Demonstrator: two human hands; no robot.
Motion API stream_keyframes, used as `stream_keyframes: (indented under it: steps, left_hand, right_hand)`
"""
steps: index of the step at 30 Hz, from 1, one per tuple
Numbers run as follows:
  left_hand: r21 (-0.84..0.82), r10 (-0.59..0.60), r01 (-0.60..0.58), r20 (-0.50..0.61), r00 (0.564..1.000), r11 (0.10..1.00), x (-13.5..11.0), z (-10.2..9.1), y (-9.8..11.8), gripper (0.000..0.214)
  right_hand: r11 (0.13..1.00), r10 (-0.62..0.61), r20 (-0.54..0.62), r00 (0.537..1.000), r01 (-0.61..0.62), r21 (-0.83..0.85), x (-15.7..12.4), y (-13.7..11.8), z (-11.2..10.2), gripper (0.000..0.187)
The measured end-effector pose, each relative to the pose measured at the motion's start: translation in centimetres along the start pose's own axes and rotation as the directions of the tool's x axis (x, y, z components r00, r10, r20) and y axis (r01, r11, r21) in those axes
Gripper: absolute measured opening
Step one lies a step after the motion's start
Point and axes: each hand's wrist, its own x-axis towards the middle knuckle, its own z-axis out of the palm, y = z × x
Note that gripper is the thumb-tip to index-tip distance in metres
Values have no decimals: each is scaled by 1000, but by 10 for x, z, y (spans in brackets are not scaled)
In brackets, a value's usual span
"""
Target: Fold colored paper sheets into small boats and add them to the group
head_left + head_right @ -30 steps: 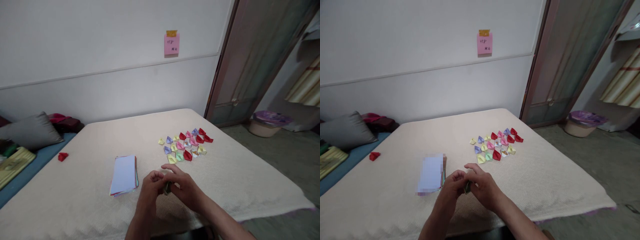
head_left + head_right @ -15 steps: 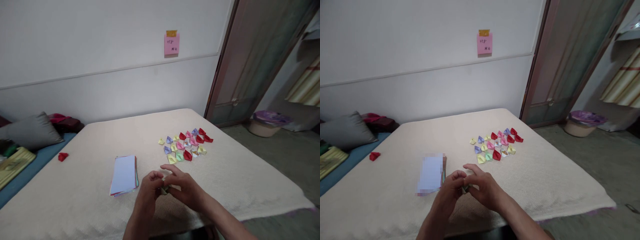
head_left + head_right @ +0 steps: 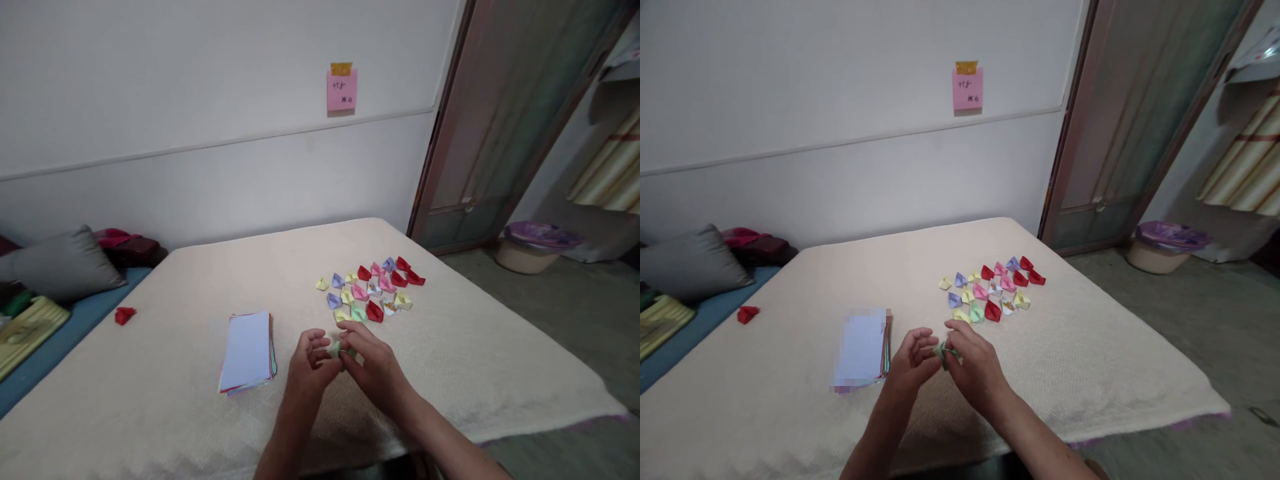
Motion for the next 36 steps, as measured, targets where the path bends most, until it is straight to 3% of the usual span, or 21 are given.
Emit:
stream_keyframes:
  steps: [3,6,16,22,31,36]
  left_hand:
    - [174,133,-130,-2,991,976,-2,4,-6,42]
    - [271,170,-168,17,985,948,-6,7,-5,37]
    - [375,249,-232,3,968,898,-9,5,-5,26]
    - [316,233,-203,-60,971,927,-1,-2,-14,24]
    - [166,153,-133,-115,982,977,5,-4,-13,25]
    - [179,137,-116,-112,984,977,4,-4,-13,27]
  right_hand:
    - [1000,21,14,1000,-20,-18,-1,1,1,16]
    - [1000,0,10,1000,0,-24,-1,-1,2,16]
    - [983,-130,-20,991,126,-136,-1,-9,1,17]
    - [989,-55,-41,998,49,-140,-2,-6,5,15]
    - [996,85,10,996,-85,26,-5,-11,11,15]
    - [927,222,57,973,-228,299,3,-15,1,14]
